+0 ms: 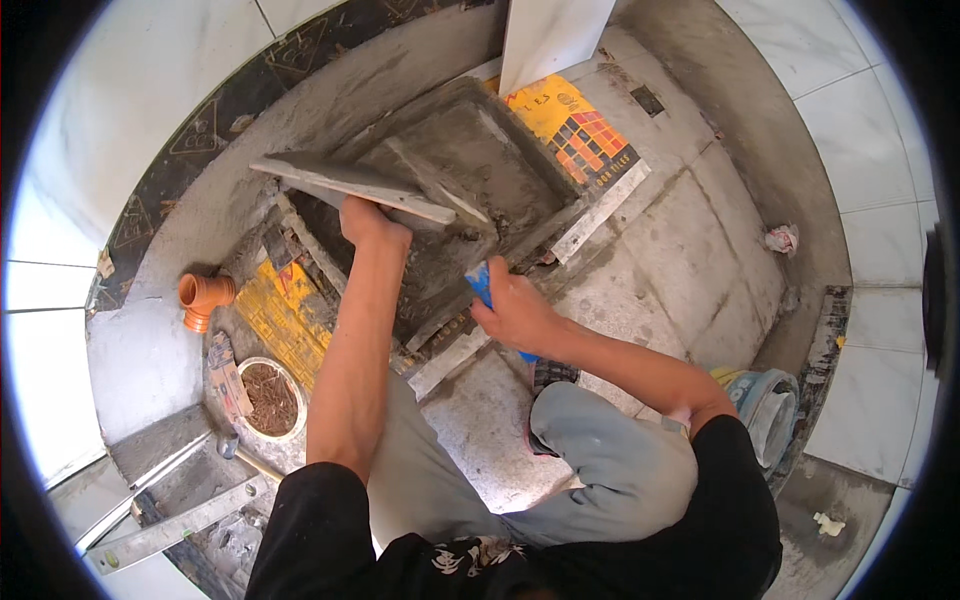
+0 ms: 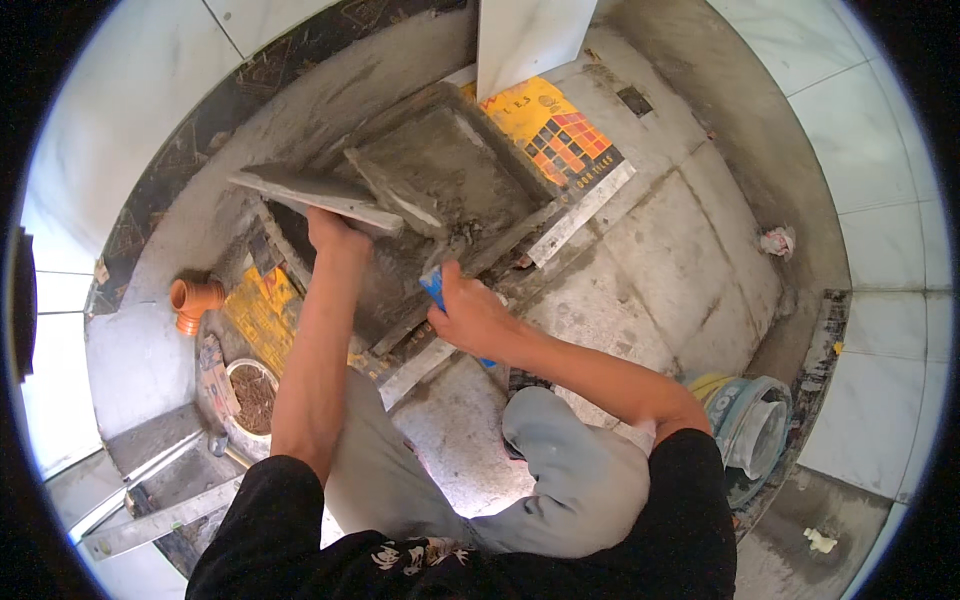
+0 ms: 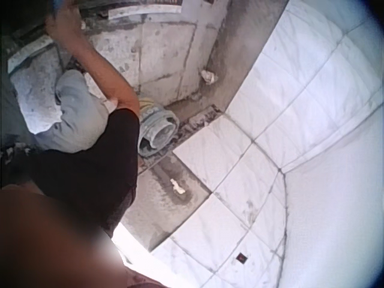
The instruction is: Spreading and smoothing mortar in a recessed floor area using a trowel and a hawk.
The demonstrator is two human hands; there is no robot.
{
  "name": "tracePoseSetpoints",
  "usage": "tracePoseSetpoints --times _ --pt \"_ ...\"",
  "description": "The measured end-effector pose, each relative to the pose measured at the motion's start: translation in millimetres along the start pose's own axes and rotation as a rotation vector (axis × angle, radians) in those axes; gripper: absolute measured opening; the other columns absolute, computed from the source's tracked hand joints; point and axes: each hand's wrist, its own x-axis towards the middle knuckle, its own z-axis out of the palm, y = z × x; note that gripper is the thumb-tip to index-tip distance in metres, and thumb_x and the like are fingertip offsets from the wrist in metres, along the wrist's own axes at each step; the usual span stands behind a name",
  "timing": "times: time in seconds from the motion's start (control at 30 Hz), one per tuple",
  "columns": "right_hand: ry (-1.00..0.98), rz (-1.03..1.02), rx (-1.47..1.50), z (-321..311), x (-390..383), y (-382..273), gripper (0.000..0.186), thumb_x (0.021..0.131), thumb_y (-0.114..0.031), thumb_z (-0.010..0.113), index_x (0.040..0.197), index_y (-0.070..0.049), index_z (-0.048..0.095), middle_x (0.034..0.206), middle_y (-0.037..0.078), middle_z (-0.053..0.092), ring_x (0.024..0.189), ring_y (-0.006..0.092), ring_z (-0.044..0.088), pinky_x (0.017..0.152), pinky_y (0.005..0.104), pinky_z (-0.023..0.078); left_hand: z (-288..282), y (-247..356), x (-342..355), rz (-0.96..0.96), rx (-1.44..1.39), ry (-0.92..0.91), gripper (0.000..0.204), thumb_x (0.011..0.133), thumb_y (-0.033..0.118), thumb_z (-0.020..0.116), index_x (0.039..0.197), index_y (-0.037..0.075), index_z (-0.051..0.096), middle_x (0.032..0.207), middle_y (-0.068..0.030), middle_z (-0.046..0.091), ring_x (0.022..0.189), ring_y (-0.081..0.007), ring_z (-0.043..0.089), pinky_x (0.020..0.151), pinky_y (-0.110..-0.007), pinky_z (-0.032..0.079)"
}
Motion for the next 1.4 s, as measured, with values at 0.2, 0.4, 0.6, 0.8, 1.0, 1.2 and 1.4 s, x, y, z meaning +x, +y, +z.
tracePoseSetpoints --times 0.2,0.4,0.6,0.8,1.0,1.2,1.4 --pt "0.021 0.047 -0.030 -4 -49 19 0.045 0.083 -0.016 0.058 0.108 0.010 0.033 0.068 0.031 0.056 0.066 0.0502 0.058 0.061 0.0558 0.045 -9 2 31 -0.005 0.055 -0.014 0.020 0.094 0.021 0.045 0.097 0.007 0.059 0.084 -0.0052 0.058 0.072 -0.0212 0.054 0.072 -0.037 0.050" --pt "0.005 0.055 0.048 -40 -67 57 0.044 0.079 -0.020 0.064 0.111 0.003 0.045 0.067 0.021 0.056 0.060 0.0398 0.059 0.054 0.0463 0.046 -1 20 30 0.104 -0.067 0.024 0.013 0.090 0.015 0.049 0.082 0.007 0.055 0.071 -0.0045 0.052 0.057 -0.0179 0.044 0.055 -0.033 0.043" --pt "-0.069 0.266 0.690 -105 22 22 0.025 0.092 -0.030 0.058 0.089 -0.006 0.053 0.064 0.002 0.052 0.047 0.0105 0.050 0.043 0.0264 0.043 -5 6 12 0.044 -0.033 -0.268 0.042 0.096 0.035 0.046 0.129 0.009 0.052 0.124 -0.0100 0.057 0.109 -0.0308 0.057 0.093 -0.049 0.049" --pt "-0.430 0.241 0.973 -81 46 12 0.045 0.097 -0.048 0.050 0.079 -0.007 0.048 0.055 0.001 0.044 0.039 0.0102 0.044 0.034 0.0279 0.039 -6 0 7 -0.056 0.002 -0.449 0.051 0.099 0.048 0.036 0.135 0.013 0.046 0.132 -0.0089 0.053 0.120 -0.0314 0.051 0.104 -0.050 0.041" --pt "-0.526 0.361 0.952 -66 6 33 0.046 0.097 -0.047 0.049 0.077 -0.005 0.048 0.054 0.003 0.046 0.039 0.0114 0.044 0.035 0.0280 0.039 -42 3 36 0.081 0.159 -0.551 0.046 0.100 0.044 0.036 0.132 0.013 0.048 0.129 -0.0070 0.055 0.116 -0.0289 0.053 0.101 -0.046 0.044" --pt "-0.578 0.458 0.961 -62 -45 57 0.045 0.095 -0.048 0.052 0.078 -0.006 0.048 0.055 0.003 0.045 0.039 0.0121 0.045 0.036 0.0282 0.040 -22 6 22 0.098 0.106 -0.296 0.047 0.099 0.046 0.035 0.132 0.016 0.050 0.131 -0.0057 0.054 0.118 -0.0307 0.052 0.102 -0.048 0.042" --pt "-0.284 0.507 0.597 -110 -58 53 0.038 0.095 -0.039 0.054 0.099 -0.002 0.048 0.063 0.005 0.050 0.046 0.0128 0.050 0.040 0.0305 0.043 -26 18 38 0.229 0.051 -0.323 0.043 0.099 0.041 0.039 0.127 0.010 0.051 0.127 -0.0093 0.056 0.114 -0.0305 0.054 0.099 -0.049 0.046"
